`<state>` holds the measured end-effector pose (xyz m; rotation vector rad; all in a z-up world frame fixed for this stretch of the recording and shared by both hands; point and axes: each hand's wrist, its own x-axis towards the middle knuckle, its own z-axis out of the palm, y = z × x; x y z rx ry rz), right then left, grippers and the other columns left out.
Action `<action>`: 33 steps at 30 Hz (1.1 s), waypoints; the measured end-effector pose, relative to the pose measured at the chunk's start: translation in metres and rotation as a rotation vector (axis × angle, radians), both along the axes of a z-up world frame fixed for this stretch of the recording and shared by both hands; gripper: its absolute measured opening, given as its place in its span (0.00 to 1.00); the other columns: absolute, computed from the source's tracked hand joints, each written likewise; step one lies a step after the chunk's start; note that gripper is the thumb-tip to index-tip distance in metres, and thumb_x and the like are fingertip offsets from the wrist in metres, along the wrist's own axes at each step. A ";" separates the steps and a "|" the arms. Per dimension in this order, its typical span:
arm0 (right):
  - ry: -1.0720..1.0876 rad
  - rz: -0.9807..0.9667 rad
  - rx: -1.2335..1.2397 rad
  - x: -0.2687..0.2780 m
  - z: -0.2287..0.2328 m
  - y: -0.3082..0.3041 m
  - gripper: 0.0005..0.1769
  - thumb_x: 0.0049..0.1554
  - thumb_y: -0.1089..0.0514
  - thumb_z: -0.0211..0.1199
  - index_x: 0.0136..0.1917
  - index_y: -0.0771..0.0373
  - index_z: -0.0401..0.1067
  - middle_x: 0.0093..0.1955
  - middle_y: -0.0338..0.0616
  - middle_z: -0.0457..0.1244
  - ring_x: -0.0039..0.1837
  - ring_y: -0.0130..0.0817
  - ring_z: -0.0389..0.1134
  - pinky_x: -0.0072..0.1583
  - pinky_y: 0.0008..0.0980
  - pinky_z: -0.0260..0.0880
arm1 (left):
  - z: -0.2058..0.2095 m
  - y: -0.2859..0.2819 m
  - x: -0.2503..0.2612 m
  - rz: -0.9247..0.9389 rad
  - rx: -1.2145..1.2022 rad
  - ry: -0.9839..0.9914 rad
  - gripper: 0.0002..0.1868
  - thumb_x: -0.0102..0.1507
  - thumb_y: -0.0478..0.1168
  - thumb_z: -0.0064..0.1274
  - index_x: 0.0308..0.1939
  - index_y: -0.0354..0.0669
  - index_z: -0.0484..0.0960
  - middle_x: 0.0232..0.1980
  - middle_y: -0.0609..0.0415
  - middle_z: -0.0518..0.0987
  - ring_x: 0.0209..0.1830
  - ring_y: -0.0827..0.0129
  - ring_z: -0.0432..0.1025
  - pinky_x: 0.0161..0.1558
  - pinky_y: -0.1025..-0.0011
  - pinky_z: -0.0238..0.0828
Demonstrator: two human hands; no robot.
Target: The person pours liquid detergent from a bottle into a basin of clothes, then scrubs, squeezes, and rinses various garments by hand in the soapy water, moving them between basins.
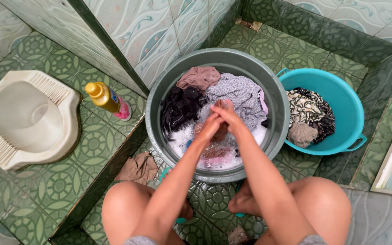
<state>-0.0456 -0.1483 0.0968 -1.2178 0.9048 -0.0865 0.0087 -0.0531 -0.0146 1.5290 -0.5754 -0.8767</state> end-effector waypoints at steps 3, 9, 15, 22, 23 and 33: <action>-0.023 0.073 -0.795 -0.005 -0.019 0.036 0.21 0.60 0.44 0.65 0.57 0.60 0.68 0.47 0.57 0.67 0.47 0.56 0.72 0.49 0.55 0.72 | -0.031 0.008 -0.007 0.390 0.025 0.692 0.13 0.68 0.48 0.55 0.47 0.42 0.82 0.45 0.51 0.81 0.44 0.60 0.74 0.44 0.65 0.70; -0.171 0.190 -1.119 -0.050 -0.007 0.108 0.23 0.56 0.43 0.66 0.50 0.66 0.78 0.41 0.65 0.68 0.44 0.60 0.71 0.47 0.52 0.70 | -0.059 0.028 0.022 0.416 -0.140 0.912 0.15 0.70 0.48 0.50 0.49 0.41 0.81 0.45 0.50 0.82 0.42 0.62 0.75 0.43 0.64 0.73; 0.194 0.072 -0.906 -0.019 -0.137 0.051 0.21 0.59 0.45 0.55 0.43 0.62 0.80 0.42 0.64 0.69 0.45 0.60 0.69 0.49 0.55 0.69 | -0.056 0.032 -0.013 0.728 -0.102 0.651 0.17 0.71 0.48 0.45 0.51 0.39 0.81 0.45 0.49 0.82 0.41 0.63 0.76 0.42 0.63 0.75; 0.145 0.051 0.290 -0.014 -0.100 0.024 0.23 0.64 0.37 0.53 0.52 0.57 0.72 0.47 0.52 0.70 0.46 0.47 0.67 0.52 0.50 0.62 | 0.004 0.053 -0.021 0.312 -0.054 0.919 0.34 0.67 0.66 0.35 0.61 0.43 0.74 0.52 0.49 0.83 0.50 0.59 0.78 0.51 0.55 0.76; -0.049 0.001 0.414 -0.015 -0.088 0.027 0.22 0.61 0.40 0.59 0.55 0.59 0.73 0.51 0.49 0.71 0.50 0.39 0.74 0.57 0.44 0.73 | 0.003 0.053 -0.024 0.176 -0.029 1.107 0.42 0.65 0.73 0.28 0.63 0.44 0.74 0.54 0.51 0.83 0.53 0.58 0.78 0.53 0.53 0.75; -0.210 0.245 -1.200 -0.042 -0.002 0.114 0.20 0.52 0.55 0.66 0.55 0.69 0.76 0.48 0.65 0.68 0.48 0.58 0.71 0.52 0.55 0.68 | -0.122 0.037 0.013 0.299 -0.336 1.016 0.19 0.68 0.50 0.38 0.57 0.47 0.75 0.56 0.48 0.80 0.54 0.56 0.76 0.56 0.54 0.76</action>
